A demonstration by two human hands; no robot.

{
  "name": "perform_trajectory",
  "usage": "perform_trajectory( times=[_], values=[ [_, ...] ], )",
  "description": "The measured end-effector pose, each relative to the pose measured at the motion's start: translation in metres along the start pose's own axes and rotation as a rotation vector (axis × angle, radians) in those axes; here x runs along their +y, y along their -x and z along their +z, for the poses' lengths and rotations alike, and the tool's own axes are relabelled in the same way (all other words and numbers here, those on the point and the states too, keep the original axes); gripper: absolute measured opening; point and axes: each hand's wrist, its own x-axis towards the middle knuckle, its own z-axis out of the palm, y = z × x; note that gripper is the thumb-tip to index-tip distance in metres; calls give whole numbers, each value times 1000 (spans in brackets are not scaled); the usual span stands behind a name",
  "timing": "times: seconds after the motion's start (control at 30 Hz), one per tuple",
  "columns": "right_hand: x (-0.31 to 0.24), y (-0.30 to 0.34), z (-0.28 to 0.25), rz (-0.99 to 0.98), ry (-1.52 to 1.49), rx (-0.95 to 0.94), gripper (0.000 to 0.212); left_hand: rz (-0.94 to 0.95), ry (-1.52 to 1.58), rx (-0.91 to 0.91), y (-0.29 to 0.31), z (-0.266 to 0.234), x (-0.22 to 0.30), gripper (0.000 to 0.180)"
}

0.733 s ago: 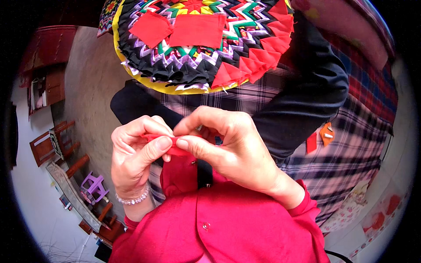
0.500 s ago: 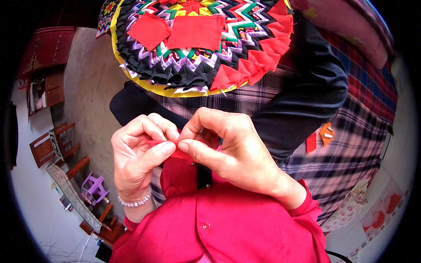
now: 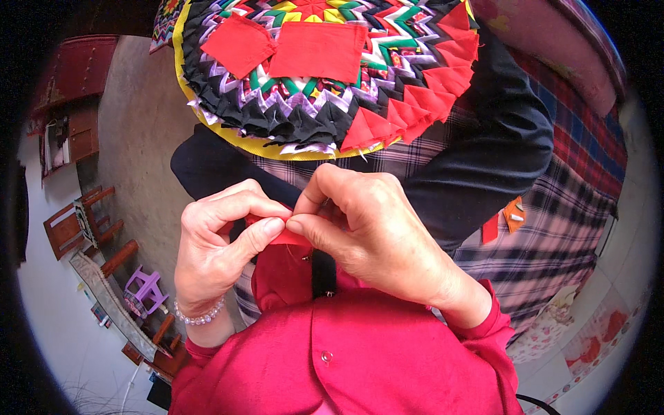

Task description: The person folds small pieces of red fabric into triangles and sews them onto a large circular colorful fabric pad using a needle and thread.

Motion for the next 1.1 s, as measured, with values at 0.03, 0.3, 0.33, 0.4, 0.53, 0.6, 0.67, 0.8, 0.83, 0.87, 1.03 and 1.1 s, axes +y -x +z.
perform_trajectory(
  times=[0.03,0.3,0.33,0.4,0.53,0.6,0.67,0.8,0.83,0.87,1.03,1.1],
  values=[
    [1,0,-1,9,6,5,14,2,7,-3,-1,0,-1,7],
    [-1,-5,1,-1,5,73,16,-208,285,74,1,9,1,10],
    [-4,-5,0,4,11,68,15,-217,304,57,0,7,1,10],
    [-5,-5,0,8,16,60,14,-237,317,38,-1,6,2,10],
    [-5,-2,-3,-42,41,40,11,-256,290,15,-3,4,8,9],
    [-5,-1,-2,-91,64,44,11,-262,273,6,-3,3,9,8],
    [-3,1,1,-139,84,67,13,-278,258,4,-1,1,7,7],
    [0,0,12,-298,259,236,18,-292,278,102,-3,7,7,6],
    [1,1,15,-352,342,277,19,-319,296,122,-3,9,9,7],
    [4,1,18,-406,424,318,21,-345,314,142,-4,10,10,7],
    [17,-3,19,-750,663,371,29,-354,482,140,-6,7,9,11],
    [19,-4,18,-844,722,380,33,-360,539,127,-6,5,7,11]
  ],
)
